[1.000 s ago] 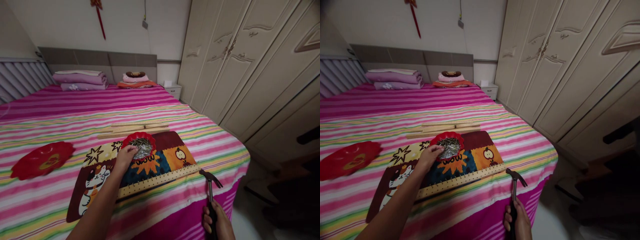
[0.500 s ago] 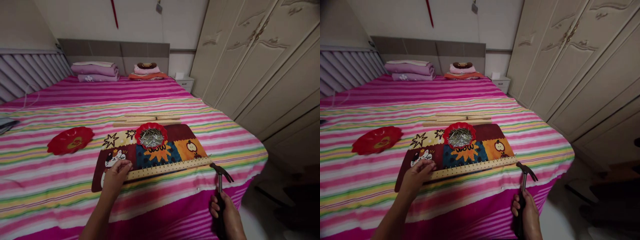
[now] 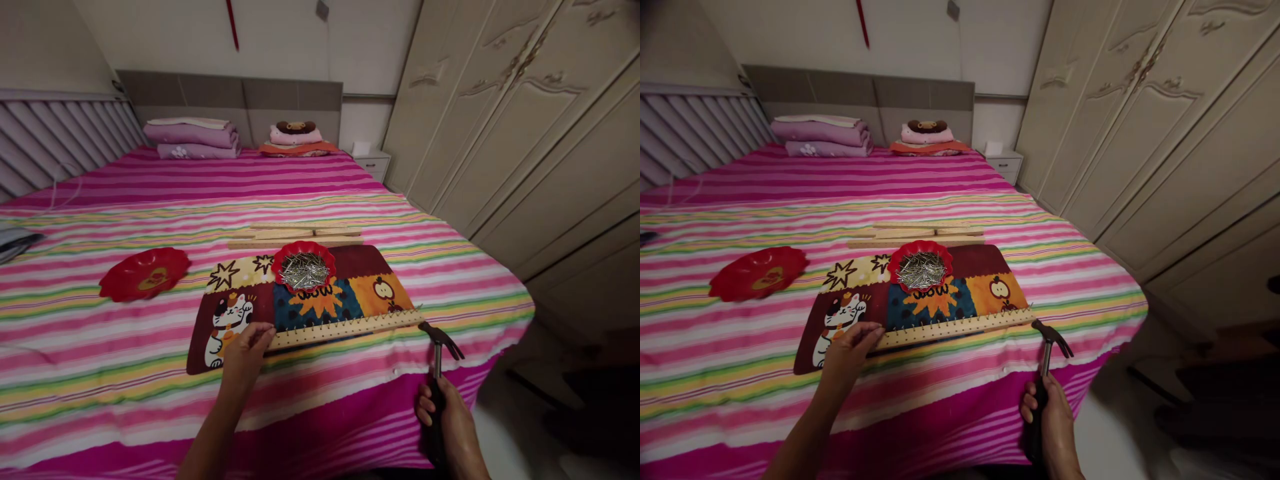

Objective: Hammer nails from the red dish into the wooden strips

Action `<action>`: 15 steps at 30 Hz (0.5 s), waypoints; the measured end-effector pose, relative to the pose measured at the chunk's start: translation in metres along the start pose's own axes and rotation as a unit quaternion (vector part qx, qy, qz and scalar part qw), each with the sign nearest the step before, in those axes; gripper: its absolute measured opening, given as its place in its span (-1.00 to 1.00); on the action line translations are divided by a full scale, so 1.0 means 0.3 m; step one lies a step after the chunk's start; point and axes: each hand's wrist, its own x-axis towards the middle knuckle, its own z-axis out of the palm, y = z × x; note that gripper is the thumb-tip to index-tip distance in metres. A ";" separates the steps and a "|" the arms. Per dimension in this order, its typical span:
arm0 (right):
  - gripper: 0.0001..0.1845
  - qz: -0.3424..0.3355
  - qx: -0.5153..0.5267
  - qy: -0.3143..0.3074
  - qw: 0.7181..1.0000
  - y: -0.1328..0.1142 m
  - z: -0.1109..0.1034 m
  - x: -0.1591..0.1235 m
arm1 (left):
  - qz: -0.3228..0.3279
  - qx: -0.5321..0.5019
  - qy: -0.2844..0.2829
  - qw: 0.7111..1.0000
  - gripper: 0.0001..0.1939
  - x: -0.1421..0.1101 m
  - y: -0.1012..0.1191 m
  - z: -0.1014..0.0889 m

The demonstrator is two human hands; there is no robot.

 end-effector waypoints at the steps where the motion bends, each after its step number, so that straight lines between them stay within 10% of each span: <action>1: -0.73 -0.001 0.000 -0.001 1.000 0.000 0.000 -0.001 | 0.003 0.011 0.004 1.000 -0.71 -0.002 0.000 0.001; 15: -0.72 -0.027 -0.016 0.003 0.999 -0.009 0.016 -0.041 | 0.048 0.060 0.016 0.997 -0.74 -0.018 -0.014 0.015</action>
